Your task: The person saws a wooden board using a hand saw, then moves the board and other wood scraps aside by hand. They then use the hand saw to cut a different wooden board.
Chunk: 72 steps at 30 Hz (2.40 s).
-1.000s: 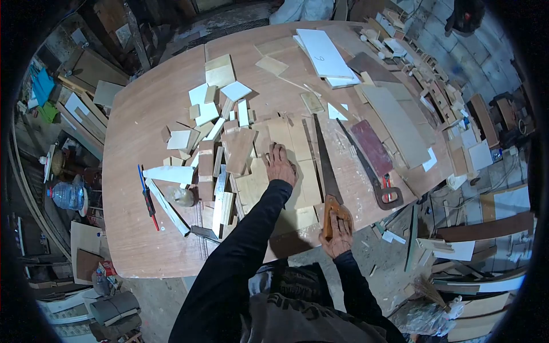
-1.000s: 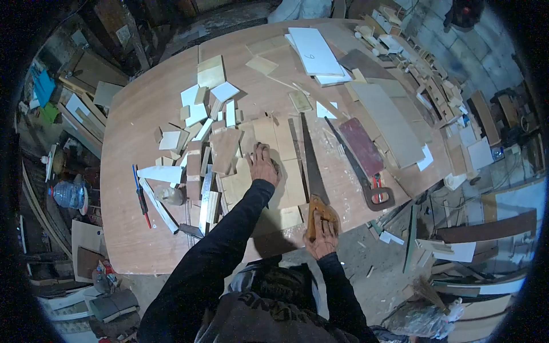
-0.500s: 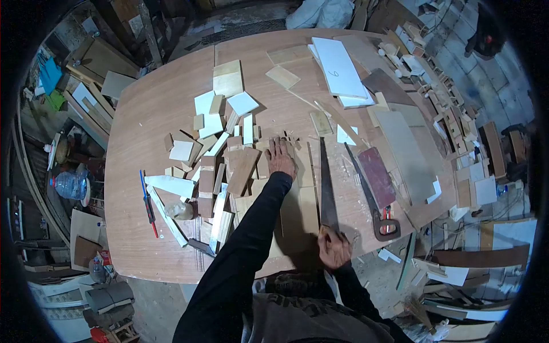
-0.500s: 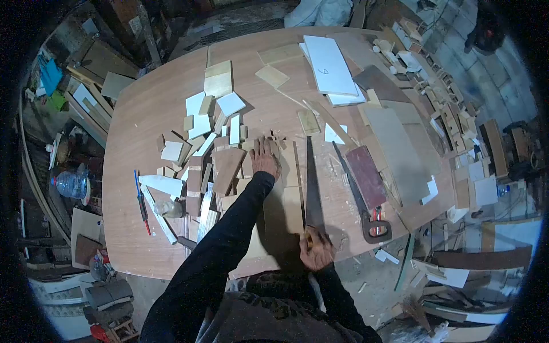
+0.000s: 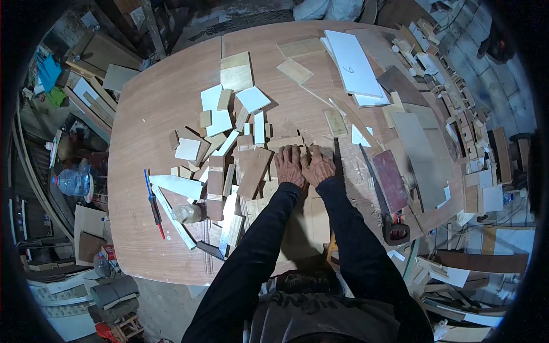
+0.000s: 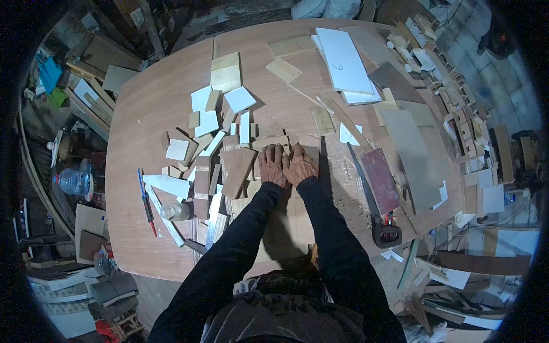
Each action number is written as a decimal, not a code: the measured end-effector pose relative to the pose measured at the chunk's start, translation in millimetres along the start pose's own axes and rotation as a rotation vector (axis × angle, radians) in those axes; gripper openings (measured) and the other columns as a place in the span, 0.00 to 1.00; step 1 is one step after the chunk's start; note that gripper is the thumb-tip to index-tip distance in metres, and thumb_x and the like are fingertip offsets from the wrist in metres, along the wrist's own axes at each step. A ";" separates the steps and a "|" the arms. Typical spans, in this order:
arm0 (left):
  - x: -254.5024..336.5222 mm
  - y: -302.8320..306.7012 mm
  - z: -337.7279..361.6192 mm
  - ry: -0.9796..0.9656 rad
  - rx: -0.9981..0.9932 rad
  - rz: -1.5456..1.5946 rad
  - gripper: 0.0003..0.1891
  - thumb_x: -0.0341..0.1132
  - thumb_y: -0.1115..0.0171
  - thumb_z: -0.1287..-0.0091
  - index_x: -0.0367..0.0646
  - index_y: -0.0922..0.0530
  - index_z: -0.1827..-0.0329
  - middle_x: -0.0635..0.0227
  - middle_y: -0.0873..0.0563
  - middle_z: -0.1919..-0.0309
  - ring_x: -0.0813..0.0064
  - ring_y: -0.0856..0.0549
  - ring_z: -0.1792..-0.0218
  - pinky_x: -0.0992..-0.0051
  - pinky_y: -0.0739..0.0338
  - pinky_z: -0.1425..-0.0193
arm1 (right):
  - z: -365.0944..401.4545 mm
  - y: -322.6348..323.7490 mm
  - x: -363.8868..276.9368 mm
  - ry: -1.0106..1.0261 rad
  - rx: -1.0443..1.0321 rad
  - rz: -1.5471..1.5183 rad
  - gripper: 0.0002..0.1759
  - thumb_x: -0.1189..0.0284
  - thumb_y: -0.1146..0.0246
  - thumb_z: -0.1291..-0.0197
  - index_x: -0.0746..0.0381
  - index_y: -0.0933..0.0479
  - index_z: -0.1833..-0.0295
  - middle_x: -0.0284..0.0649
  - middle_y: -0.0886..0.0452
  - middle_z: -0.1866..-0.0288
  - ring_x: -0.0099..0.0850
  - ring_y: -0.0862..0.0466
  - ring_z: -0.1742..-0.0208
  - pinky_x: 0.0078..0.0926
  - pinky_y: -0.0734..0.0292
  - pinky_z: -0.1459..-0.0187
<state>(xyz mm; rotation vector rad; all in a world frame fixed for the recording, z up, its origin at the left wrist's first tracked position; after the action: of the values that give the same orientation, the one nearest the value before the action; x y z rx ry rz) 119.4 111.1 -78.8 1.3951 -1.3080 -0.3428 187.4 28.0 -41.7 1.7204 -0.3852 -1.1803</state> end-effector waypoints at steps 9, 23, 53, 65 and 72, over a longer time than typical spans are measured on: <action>-4.9 2.9 0.0 0.075 -0.069 0.066 0.39 0.48 0.40 0.39 0.37 0.40 0.28 0.52 0.33 0.33 0.50 0.39 0.28 0.50 0.51 0.25 | -49.2 -56.7 1.6 0.112 -0.188 0.338 0.14 0.67 0.40 0.44 0.67 0.22 0.57 0.54 0.15 0.61 0.49 0.14 0.57 0.44 0.20 0.53; -8.1 12.4 1.5 0.096 0.001 0.297 0.40 0.41 0.32 0.50 0.32 0.40 0.35 0.46 0.31 0.40 0.47 0.36 0.33 0.49 0.51 0.24 | -58.5 -45.9 -6.9 0.063 -0.183 0.311 0.09 0.74 0.38 0.47 0.70 0.19 0.73 0.56 0.18 0.72 0.53 0.16 0.67 0.44 0.20 0.60; -12.8 14.2 1.2 0.103 0.097 0.424 0.34 0.30 0.37 0.44 0.29 0.40 0.35 0.41 0.29 0.42 0.39 0.35 0.36 0.51 0.40 0.29 | -57.1 -44.7 -7.5 -0.068 -0.357 0.326 0.19 0.72 0.32 0.54 0.71 0.18 0.56 0.64 0.17 0.56 0.52 0.15 0.51 0.44 0.19 0.49; -2.8 24.4 1.4 0.071 0.039 0.436 0.37 0.27 0.35 0.49 0.27 0.41 0.35 0.42 0.33 0.40 0.40 0.37 0.34 0.53 0.43 0.27 | -48.5 -41.7 -13.2 0.025 -0.131 0.244 0.13 0.69 0.39 0.46 0.70 0.19 0.65 0.66 0.18 0.64 0.56 0.14 0.58 0.46 0.19 0.54; 2.7 29.6 3.5 0.054 0.079 0.371 0.35 0.26 0.40 0.43 0.28 0.43 0.32 0.39 0.33 0.36 0.41 0.37 0.32 0.56 0.43 0.25 | 19.3 28.3 19.2 -0.143 -0.038 -0.101 0.15 0.62 0.45 0.36 0.60 0.22 0.53 0.61 0.19 0.52 0.59 0.20 0.50 0.49 0.25 0.47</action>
<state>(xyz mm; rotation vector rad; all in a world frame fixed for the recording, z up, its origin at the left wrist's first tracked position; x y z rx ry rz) 103.0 114.6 -54.1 1.1854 -1.5138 -0.0031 187.4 -9.2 -29.0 1.6443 -0.3632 -1.3799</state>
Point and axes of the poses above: each hand's wrist, its own z-axis away from the middle knuckle, its own y-axis out of the back of the hand, x = y × z, the point moved 9 cm from there along -z, towards the middle knuckle
